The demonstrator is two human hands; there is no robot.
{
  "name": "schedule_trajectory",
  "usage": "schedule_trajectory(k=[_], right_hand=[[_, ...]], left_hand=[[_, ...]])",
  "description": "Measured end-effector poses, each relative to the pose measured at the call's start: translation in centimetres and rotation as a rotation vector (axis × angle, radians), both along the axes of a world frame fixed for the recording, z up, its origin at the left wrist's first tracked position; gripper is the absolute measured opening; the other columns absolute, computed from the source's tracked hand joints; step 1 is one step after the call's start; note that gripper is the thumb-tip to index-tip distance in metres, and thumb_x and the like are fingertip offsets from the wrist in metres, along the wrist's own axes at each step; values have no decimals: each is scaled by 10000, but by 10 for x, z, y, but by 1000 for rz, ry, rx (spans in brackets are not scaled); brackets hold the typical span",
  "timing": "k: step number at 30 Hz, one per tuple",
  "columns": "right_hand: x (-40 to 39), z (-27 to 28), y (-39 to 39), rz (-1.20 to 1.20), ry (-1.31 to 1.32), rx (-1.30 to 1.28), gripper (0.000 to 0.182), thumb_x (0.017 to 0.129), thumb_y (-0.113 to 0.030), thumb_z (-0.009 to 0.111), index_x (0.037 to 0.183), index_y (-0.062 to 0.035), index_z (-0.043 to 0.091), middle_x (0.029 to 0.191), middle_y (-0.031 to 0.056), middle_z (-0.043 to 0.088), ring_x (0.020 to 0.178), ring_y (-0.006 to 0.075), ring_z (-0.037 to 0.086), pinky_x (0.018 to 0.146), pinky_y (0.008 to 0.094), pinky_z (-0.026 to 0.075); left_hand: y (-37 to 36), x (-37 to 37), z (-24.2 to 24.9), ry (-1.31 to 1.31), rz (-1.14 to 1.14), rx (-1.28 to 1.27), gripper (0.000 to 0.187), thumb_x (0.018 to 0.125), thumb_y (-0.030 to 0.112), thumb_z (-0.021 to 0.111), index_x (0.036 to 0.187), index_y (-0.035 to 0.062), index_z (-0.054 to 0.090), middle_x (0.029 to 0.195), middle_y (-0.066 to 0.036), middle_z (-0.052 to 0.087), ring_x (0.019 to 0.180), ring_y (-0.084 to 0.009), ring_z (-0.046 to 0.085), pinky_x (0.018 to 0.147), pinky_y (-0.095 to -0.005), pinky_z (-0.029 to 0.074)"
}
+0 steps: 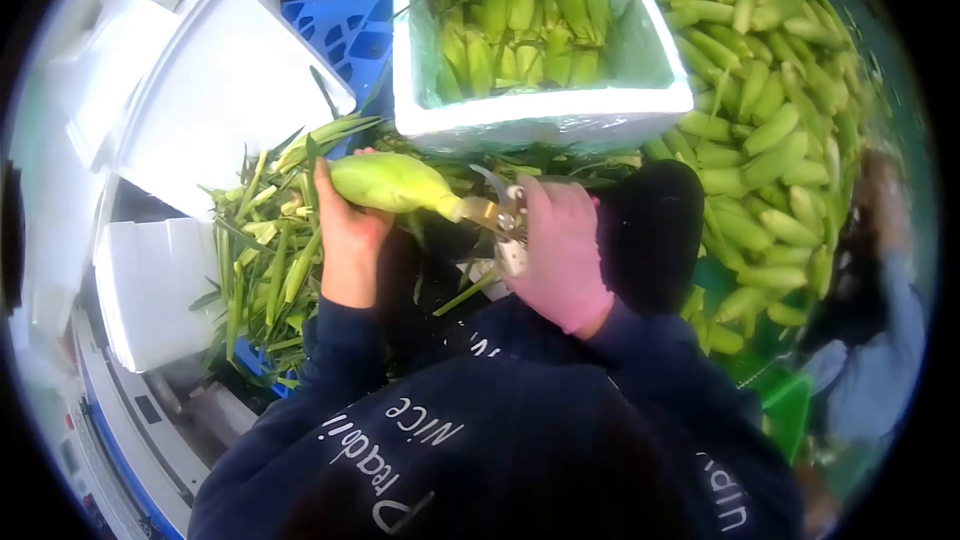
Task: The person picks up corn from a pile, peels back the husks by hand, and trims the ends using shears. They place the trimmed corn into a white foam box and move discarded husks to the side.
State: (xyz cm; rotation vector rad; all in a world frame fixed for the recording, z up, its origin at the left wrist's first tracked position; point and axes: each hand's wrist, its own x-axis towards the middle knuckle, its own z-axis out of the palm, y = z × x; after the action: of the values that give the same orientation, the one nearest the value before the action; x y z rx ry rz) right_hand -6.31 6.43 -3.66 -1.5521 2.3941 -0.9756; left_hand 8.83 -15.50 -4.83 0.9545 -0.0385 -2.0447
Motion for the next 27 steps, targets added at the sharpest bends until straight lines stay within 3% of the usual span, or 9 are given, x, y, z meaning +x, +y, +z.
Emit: schedule_trajectory(k=[5,10,13,16,18,22,24,25,27], right_hand=[[-11,13,-11,15,174,-124,775,681,-230,812,1354,-31,484,1218,170,545,1188,374,511,1107,527,341],[-14,6,-5,48,254,-94,767,679,-224,795,1352,-36,481,1222,166,548,1190,368,521,1107,536,346],[-11,4,-6,75,251,-120,758,675,-228,791,1339,-21,488,1203,170,554,1179,372,525,1098,536,355],[-14,-10,-9,105,218,-53,695,701,-236,763,1313,-8,523,1156,172,587,1120,373,554,1041,509,395],[-18,-20,-12,117,152,-31,638,704,-220,755,1266,4,553,1103,175,633,1050,365,606,964,478,447],[-33,-11,-15,162,61,16,533,699,-217,776,1152,-15,580,953,172,663,920,370,651,831,445,504],[-38,-5,-10,188,-4,-24,441,718,-204,792,1072,-42,585,834,180,655,789,377,663,691,429,530],[-40,3,-4,232,-105,-5,403,734,-204,795,1045,-45,593,798,175,636,719,346,657,662,405,531],[-46,37,8,413,-504,352,385,808,-270,774,1085,-66,601,855,160,668,795,343,683,724,402,535]], left_hand=[[43,-22,-27,2,-59,167,543,1029,543,474,1271,68,577,1216,-104,673,1114,-286,666,972,-482,552],[51,-27,-44,-21,-135,146,493,1035,505,486,1261,78,585,1211,-77,680,1082,-256,686,939,-425,580],[66,-33,-37,-109,-116,178,472,1030,485,510,1242,72,594,1201,-70,683,1075,-258,689,943,-409,582],[65,-29,-66,-77,-39,214,475,1024,472,529,1221,46,596,1193,-90,685,1065,-266,693,927,-427,592],[67,-28,-71,-59,27,281,499,1024,488,524,1215,32,594,1180,-94,691,1036,-280,702,902,-440,602],[71,-30,-60,-46,42,306,579,1033,528,501,1294,15,564,1321,-137,613,1185,-297,616,1033,-465,528],[75,-31,-44,-41,3,254,536,1020,514,542,1257,36,586,1225,-111,668,1114,-286,665,991,-460,558],[71,-28,-40,-42,-27,214,520,1013,508,561,1242,43,593,1187,-102,686,1087,-281,682,978,-458,567],[55,-24,-40,-17,-162,159,481,985,472,610,1204,44,603,1112,-96,698,1016,-260,700,895,-460,596]])
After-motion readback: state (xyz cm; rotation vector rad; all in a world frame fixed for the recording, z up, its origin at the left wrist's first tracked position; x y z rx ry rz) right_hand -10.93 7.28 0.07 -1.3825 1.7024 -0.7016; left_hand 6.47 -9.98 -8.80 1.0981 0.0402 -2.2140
